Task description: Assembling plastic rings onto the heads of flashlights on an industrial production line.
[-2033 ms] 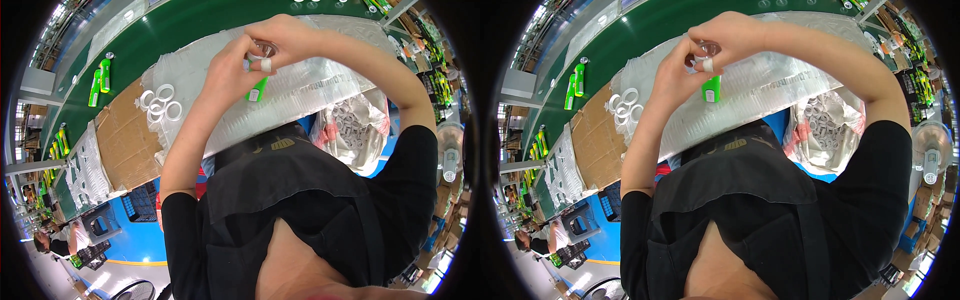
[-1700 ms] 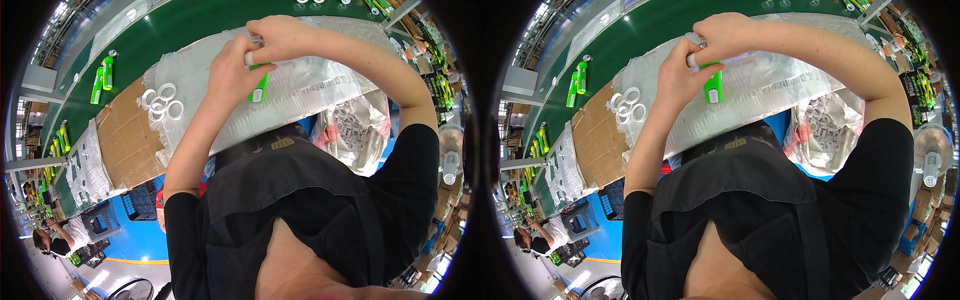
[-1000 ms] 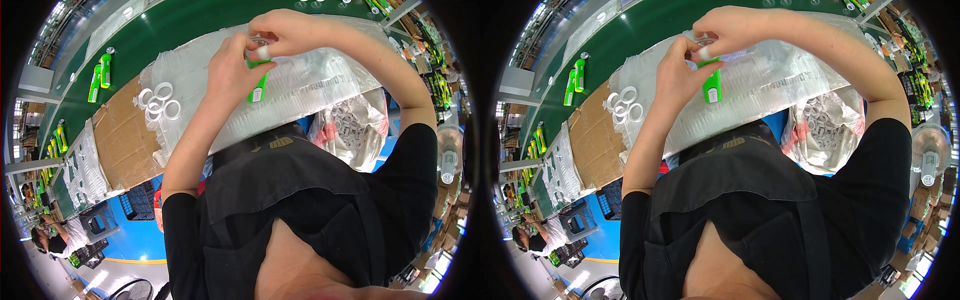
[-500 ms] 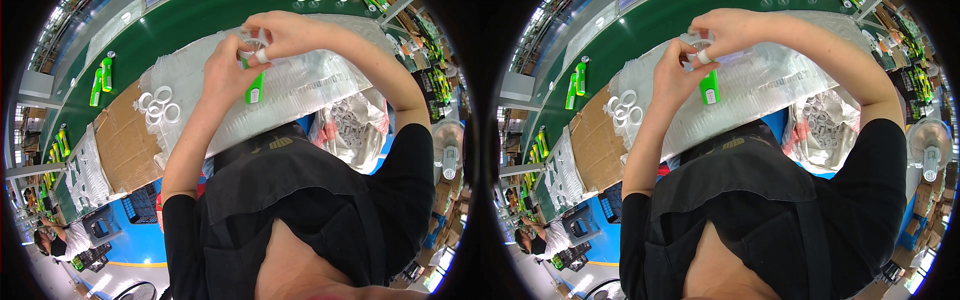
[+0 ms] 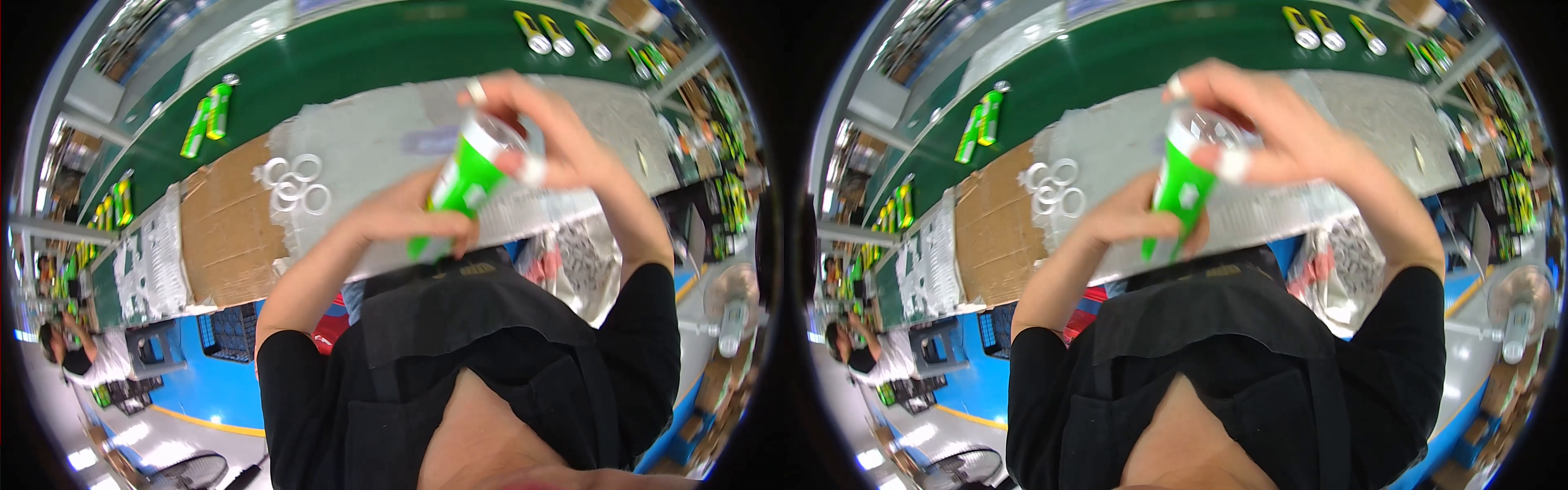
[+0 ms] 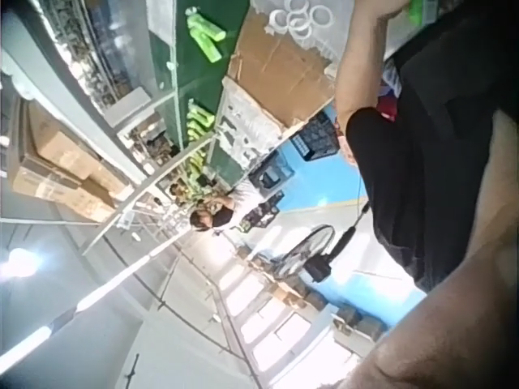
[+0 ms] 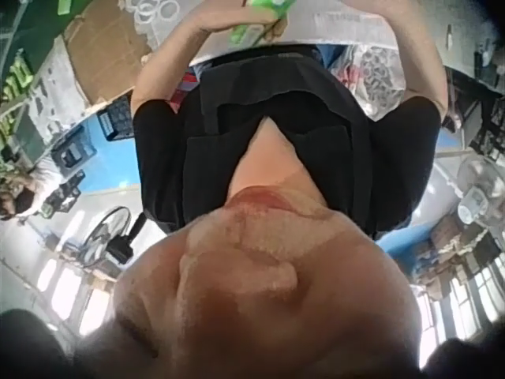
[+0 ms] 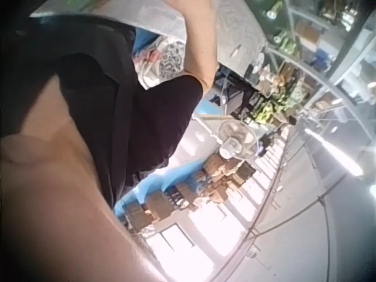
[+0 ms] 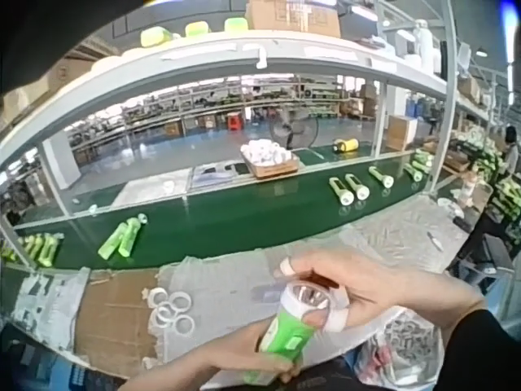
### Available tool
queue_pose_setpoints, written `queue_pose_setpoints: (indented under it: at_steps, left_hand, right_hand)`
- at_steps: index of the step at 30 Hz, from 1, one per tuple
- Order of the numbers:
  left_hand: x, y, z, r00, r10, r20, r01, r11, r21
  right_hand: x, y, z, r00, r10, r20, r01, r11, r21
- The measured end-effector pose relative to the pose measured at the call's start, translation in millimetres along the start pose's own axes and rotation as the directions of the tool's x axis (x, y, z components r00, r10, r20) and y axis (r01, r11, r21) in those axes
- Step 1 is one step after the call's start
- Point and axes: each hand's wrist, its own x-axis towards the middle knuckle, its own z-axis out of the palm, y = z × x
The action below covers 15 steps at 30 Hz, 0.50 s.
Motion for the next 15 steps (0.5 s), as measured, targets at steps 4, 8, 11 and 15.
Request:
queue_pose_setpoints:
  at_steps: [4,8,11,15]
  left_hand:
    - [9,-15,-35,0.746,0.601,-0.288,0.027,0.405,0.914]
    - [25,4,-133,0.735,0.377,-0.563,0.414,0.409,0.814]
    - [4,9,-167,0.696,0.556,-0.455,0.367,0.269,0.89]
    - [-83,42,-274,0.301,0.847,-0.439,0.793,0.033,0.608]
  right_hand:
    - [14,46,46,0.968,0.127,-0.218,-0.187,0.94,-0.286]
    - [62,146,89,0.865,0.408,-0.292,-0.451,0.887,-0.097]
    - [84,183,98,0.843,0.39,-0.371,-0.414,0.91,0.015]
    - [92,293,50,0.6,0.462,-0.653,-0.615,0.789,-0.007]
